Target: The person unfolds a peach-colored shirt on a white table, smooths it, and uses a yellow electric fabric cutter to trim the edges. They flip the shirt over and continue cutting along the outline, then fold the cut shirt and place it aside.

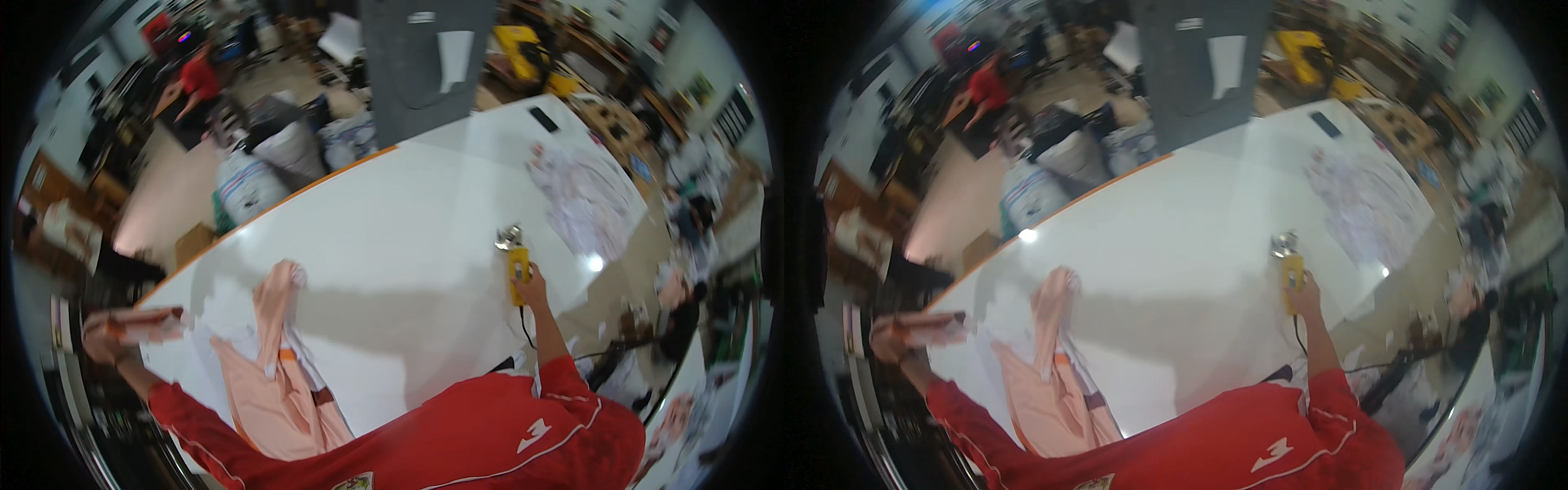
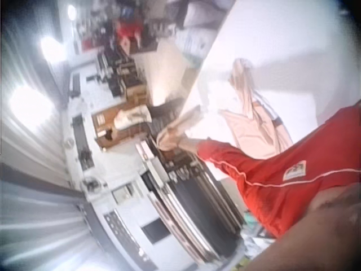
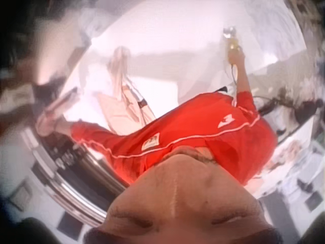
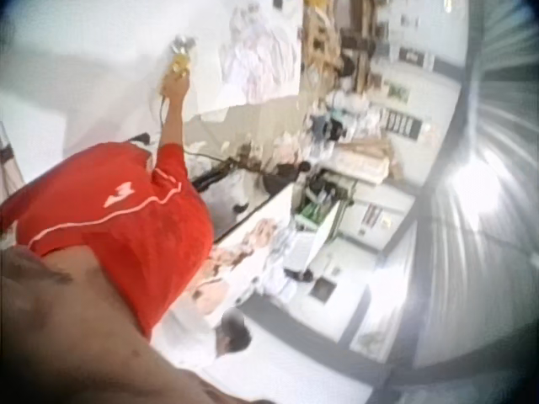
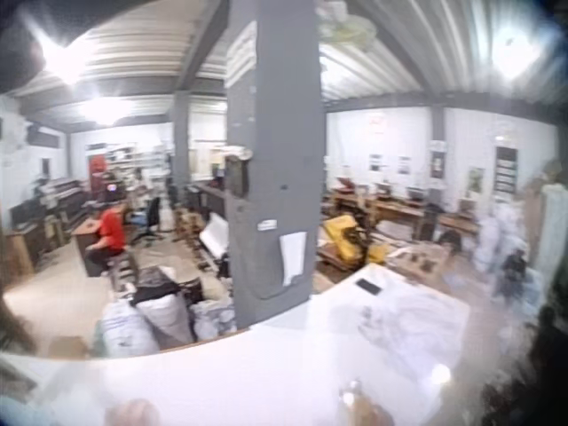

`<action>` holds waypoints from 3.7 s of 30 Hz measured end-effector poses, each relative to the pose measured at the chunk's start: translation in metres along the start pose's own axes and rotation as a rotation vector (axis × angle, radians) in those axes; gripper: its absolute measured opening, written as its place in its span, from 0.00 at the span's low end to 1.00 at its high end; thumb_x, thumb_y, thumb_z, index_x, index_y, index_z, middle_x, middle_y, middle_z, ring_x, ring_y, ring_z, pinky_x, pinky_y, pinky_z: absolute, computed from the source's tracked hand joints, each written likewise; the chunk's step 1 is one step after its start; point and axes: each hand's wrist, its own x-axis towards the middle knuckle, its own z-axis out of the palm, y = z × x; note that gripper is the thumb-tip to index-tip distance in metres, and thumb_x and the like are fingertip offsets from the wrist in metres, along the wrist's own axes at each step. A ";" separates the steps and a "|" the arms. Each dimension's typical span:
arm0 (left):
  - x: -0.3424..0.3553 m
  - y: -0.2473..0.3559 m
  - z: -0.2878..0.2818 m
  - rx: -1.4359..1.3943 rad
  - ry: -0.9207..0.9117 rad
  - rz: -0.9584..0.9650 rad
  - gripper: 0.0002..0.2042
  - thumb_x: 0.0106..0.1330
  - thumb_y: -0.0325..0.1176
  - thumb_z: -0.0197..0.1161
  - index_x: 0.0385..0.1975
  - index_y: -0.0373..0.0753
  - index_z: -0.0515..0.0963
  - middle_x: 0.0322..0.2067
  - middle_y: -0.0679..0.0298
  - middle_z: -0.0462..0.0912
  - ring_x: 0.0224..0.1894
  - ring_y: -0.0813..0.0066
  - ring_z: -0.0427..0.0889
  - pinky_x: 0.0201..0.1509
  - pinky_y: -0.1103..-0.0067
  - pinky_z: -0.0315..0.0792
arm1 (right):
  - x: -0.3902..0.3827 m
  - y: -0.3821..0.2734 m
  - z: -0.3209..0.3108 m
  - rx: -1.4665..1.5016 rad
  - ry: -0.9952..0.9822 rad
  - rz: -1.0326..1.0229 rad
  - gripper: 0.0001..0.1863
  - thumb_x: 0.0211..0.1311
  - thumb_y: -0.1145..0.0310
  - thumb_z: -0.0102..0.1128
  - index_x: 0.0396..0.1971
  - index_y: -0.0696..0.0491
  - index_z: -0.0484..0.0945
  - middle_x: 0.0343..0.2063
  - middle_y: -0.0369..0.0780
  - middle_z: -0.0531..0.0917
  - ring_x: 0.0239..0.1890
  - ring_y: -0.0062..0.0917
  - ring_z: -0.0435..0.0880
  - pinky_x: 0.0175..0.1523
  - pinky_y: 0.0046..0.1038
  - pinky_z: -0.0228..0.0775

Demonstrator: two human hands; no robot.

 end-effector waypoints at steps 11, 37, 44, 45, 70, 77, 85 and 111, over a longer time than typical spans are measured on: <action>-0.414 0.238 -0.040 -0.427 -0.908 -0.162 0.37 0.70 0.55 0.69 0.71 0.36 0.71 0.68 0.47 0.77 0.66 0.50 0.79 0.72 0.55 0.72 | 0.008 -0.039 -0.019 -0.146 0.080 0.011 0.40 0.60 0.64 0.76 0.71 0.57 0.72 0.57 0.54 0.86 0.61 0.46 0.86 0.67 0.41 0.76; -0.452 0.641 -0.412 -1.419 -1.367 0.343 0.14 0.68 0.26 0.61 0.53 0.34 0.81 0.54 0.43 0.84 0.57 0.43 0.82 0.64 0.58 0.75 | -0.021 -0.121 -0.003 0.277 -0.621 -0.543 0.48 0.48 0.72 0.85 0.74 0.44 0.73 0.76 0.41 0.67 0.71 0.40 0.74 0.65 0.42 0.77; -0.391 0.666 -0.469 -1.251 -1.628 0.365 0.27 0.65 0.46 0.75 0.58 0.42 0.74 0.34 0.50 0.89 0.36 0.40 0.87 0.41 0.56 0.80 | 0.005 -0.129 -0.044 0.196 -0.532 -0.904 0.21 0.40 0.76 0.76 0.41 0.52 0.85 0.46 0.42 0.88 0.58 0.46 0.83 0.60 0.44 0.78; -0.390 0.656 -0.463 -1.153 -1.645 0.266 0.27 0.63 0.44 0.75 0.57 0.42 0.73 0.34 0.49 0.88 0.37 0.40 0.88 0.41 0.55 0.79 | 0.007 -0.134 -0.060 0.170 -0.477 -0.808 0.19 0.39 0.77 0.75 0.37 0.52 0.85 0.42 0.42 0.89 0.55 0.46 0.85 0.58 0.44 0.78; -0.033 0.444 -0.386 -0.589 -0.039 0.264 0.14 0.59 0.27 0.71 0.45 0.38 0.82 0.42 0.55 0.88 0.48 0.52 0.90 0.48 0.63 0.81 | 0.077 -0.366 -0.330 0.227 0.573 -0.911 0.16 0.69 0.75 0.60 0.53 0.55 0.87 0.41 0.39 0.90 0.40 0.26 0.89 0.52 0.26 0.79; -0.056 0.490 -0.300 -0.166 -0.607 -0.145 0.15 0.67 0.41 0.65 0.49 0.44 0.88 0.46 0.52 0.90 0.50 0.47 0.89 0.52 0.58 0.85 | 0.220 -0.338 -0.195 0.829 -0.369 -0.032 0.23 0.77 0.60 0.52 0.63 0.54 0.81 0.52 0.44 0.85 0.52 0.34 0.86 0.58 0.38 0.81; -0.053 0.480 -0.154 -1.541 -0.578 -0.711 0.13 0.81 0.36 0.55 0.54 0.38 0.83 0.36 0.63 0.86 0.34 0.70 0.86 0.39 0.75 0.83 | 0.213 -0.381 -0.165 0.919 -0.641 -0.330 0.35 0.69 0.82 0.63 0.75 0.49 0.70 0.61 0.40 0.83 0.62 0.29 0.83 0.63 0.34 0.81; -0.424 0.282 -0.319 -0.484 -0.807 -0.080 0.26 0.64 0.15 0.54 0.62 0.40 0.83 0.55 0.48 0.88 0.59 0.45 0.85 0.64 0.60 0.80 | 0.059 -0.049 -0.148 -0.392 0.172 -0.743 0.28 0.45 0.83 0.64 0.48 0.47 0.93 0.34 0.42 0.76 0.46 0.41 0.78 0.57 0.43 0.70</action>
